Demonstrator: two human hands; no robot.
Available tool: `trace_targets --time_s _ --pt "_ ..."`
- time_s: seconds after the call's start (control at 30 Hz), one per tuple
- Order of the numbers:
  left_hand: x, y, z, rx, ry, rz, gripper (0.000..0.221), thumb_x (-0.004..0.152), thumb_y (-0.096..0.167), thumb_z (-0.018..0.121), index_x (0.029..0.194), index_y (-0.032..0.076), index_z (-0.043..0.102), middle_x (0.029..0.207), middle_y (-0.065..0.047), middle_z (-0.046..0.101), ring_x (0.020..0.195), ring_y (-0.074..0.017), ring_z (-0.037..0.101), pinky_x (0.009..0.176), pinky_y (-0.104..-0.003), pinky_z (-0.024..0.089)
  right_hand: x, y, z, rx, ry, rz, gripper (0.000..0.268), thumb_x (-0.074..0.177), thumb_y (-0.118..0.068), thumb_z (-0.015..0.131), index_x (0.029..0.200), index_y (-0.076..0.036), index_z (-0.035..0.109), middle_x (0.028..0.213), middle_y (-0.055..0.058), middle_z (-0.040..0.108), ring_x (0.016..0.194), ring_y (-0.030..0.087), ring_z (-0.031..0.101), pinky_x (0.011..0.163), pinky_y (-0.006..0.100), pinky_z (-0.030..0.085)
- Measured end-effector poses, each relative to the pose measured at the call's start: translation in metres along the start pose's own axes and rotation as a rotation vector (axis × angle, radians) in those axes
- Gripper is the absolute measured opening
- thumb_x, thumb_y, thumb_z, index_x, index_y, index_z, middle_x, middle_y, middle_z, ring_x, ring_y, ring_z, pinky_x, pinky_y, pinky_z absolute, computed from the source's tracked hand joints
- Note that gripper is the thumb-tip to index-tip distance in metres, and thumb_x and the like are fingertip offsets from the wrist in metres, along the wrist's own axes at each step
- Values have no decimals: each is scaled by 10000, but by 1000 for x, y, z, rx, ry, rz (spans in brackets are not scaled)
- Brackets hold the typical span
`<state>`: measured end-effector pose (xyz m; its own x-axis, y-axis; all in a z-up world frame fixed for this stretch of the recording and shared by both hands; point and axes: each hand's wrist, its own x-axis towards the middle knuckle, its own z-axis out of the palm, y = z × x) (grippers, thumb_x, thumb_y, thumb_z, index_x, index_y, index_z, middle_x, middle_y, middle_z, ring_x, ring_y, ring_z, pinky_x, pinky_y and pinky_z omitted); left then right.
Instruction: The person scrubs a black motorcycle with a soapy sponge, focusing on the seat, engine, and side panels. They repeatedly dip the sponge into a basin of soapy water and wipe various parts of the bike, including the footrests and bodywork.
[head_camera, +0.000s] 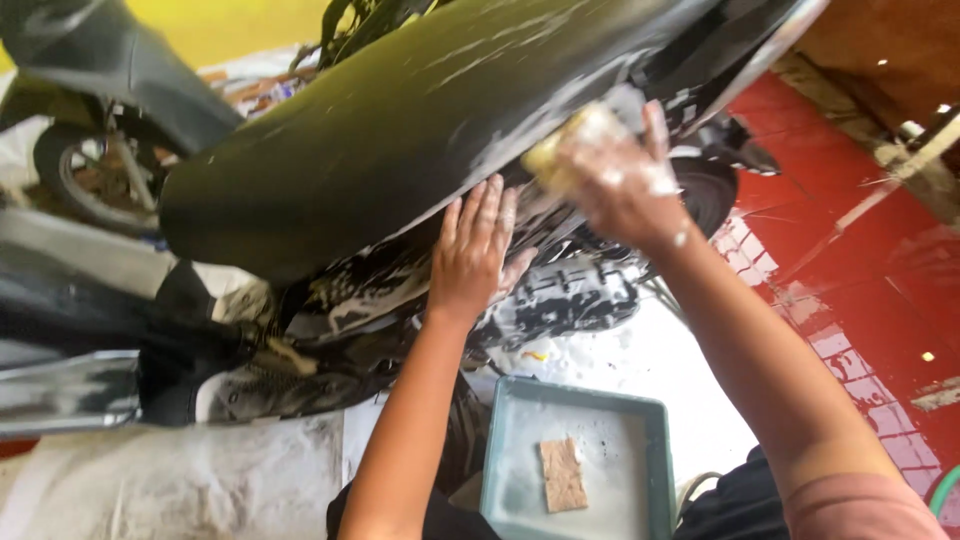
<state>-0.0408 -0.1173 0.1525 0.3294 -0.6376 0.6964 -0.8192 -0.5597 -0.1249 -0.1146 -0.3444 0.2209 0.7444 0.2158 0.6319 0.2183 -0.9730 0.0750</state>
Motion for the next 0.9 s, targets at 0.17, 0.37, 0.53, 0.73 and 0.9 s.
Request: trace_targets --time_s 0.17,0.37,0.53,0.73,0.9 --pt "61 8 12 76 -158 213 859 1008 531 644 1626 70 266 1695 -159 213 1552 -287 307 1245 -425 360 -2 54 -8 82 534 339 156 1033 -124 728 1161 -41 696 1306 125 686 1290 339 573 1154 682 39" --pt "87 18 25 125 -174 232 777 1065 565 486 1599 31 301 1663 -162 302 1489 -290 407 1178 -401 435 -13 49 -10 -15 216 94 275 957 -331 814 1132 -126 760 1282 38 743 1175 208 656 1229 562 55" --pt "86 22 22 32 -138 170 651 1075 396 548 1593 64 337 1665 -123 311 1475 -259 442 1152 -358 489 -5 96 10 143 610 361 67 1055 -75 578 1107 -34 586 1417 193 598 1435 409 371 1192 666 -23" --pt "85 20 25 129 -142 193 519 1102 287 427 1579 86 383 1631 -132 383 1453 -250 457 1120 -378 476 -45 92 103 -3 539 -29 304 1031 -292 544 1095 -35 692 1434 213 626 1447 418 468 1261 606 -25" --pt "86 26 14 9 -73 143 549 1045 235 591 1551 81 441 1626 -110 404 1428 -240 516 1112 -348 520 -14 90 18 100 523 229 178 1064 -270 548 1041 -96 579 1405 228 671 1408 471 480 1180 696 -4"
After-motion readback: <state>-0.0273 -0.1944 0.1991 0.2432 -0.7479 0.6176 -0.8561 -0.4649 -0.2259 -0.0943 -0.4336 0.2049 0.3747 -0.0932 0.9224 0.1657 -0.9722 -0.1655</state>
